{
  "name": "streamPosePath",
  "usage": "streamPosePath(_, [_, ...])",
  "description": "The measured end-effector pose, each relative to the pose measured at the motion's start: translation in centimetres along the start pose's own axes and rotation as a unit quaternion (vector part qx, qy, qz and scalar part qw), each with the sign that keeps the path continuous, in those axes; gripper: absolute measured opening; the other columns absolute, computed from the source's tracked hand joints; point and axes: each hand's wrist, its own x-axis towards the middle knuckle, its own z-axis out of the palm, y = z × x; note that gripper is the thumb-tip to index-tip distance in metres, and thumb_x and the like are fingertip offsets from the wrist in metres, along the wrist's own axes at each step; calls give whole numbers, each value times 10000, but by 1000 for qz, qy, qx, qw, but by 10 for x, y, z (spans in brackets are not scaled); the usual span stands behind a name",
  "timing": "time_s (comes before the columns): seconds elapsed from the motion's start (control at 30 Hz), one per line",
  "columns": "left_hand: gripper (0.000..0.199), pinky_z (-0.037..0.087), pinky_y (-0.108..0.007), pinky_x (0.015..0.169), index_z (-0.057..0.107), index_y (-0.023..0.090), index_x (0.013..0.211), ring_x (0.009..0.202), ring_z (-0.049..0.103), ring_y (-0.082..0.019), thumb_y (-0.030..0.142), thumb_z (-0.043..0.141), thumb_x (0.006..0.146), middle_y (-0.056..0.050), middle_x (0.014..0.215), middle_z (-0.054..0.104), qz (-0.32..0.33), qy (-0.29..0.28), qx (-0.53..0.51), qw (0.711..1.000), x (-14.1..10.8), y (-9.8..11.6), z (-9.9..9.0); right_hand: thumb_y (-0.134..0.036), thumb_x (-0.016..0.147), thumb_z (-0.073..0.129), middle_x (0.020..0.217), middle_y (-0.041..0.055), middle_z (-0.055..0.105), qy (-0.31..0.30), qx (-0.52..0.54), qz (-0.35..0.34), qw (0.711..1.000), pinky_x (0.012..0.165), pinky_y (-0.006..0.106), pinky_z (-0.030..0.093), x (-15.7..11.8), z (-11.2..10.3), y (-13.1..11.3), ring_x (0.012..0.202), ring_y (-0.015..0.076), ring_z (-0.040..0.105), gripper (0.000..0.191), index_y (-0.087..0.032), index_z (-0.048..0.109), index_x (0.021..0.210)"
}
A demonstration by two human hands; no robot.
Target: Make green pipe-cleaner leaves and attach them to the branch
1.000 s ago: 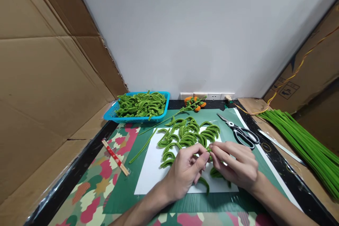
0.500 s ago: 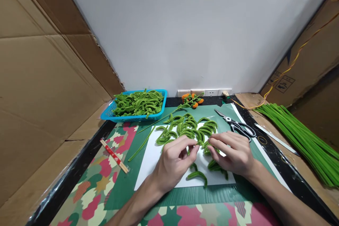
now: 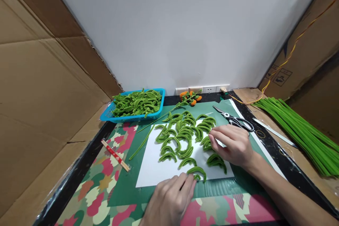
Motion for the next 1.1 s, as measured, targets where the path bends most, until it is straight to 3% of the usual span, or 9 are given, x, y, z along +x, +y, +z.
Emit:
streamPosePath(0.1, [247,473,-325,518,672,159,1048,579,703,-188,109,436,1102,-11,734,689,-8,14,29,999,-1,0,5,-93,966,669,810,48,771,2,0,-1,1000,642,290,508,0,0,1,659,150,682,106,-185,686,914])
streamPosePath(0.4, [186,565,-305,593,686,153,1097,639,746,-196,128,502,1096,-31,778,727,-46,41,-25,998,-10,0,11,-98,973,663,795,50,770,-7,2,-6,1000,621,294,488,1,-3,0,635,148,657,116,-181,676,893])
streamPosePath(0.63, [227,588,-287,593,660,121,1183,670,765,-189,105,447,1107,-46,805,746,-12,32,13,999,-8,-4,11,-104,971,670,765,34,751,-15,-1,-5,1000,602,290,464,1,-1,0,607,137,628,121,-178,696,880])
streamPosePath(0.83, [191,555,-310,559,659,134,1139,637,751,-192,111,473,1103,-37,811,754,-4,42,26,999,-10,-2,8,-109,986,651,738,27,728,-20,6,-4,1000,608,289,448,-1,2,0,602,133,603,152,-183,691,859])
streamPosePath(0.97, [157,474,-313,535,642,178,979,580,688,-173,99,542,1072,-4,744,695,-23,58,16,998,-11,1,-1,-107,991,644,731,28,720,-25,10,-7,1000,601,291,440,-3,3,0,592,132,587,166,-178,682,846])
streamPosePath(1.03, [82,476,-314,563,653,171,1052,609,692,-175,141,579,1067,-18,792,705,-46,70,12,996,-9,2,-3,-100,988,644,731,28,718,-23,11,-6,1000,606,291,445,-3,2,0,599,134,597,170,-179,677,841])
streamPosePath(1.1, [177,502,-322,605,647,154,1233,680,726,-197,200,578,1077,-52,906,741,-55,62,22,996,-6,1,-3,-91,988,638,728,24,714,-21,12,-6,1000,610,290,447,-2,2,0,602,134,600,179,-184,671,839])
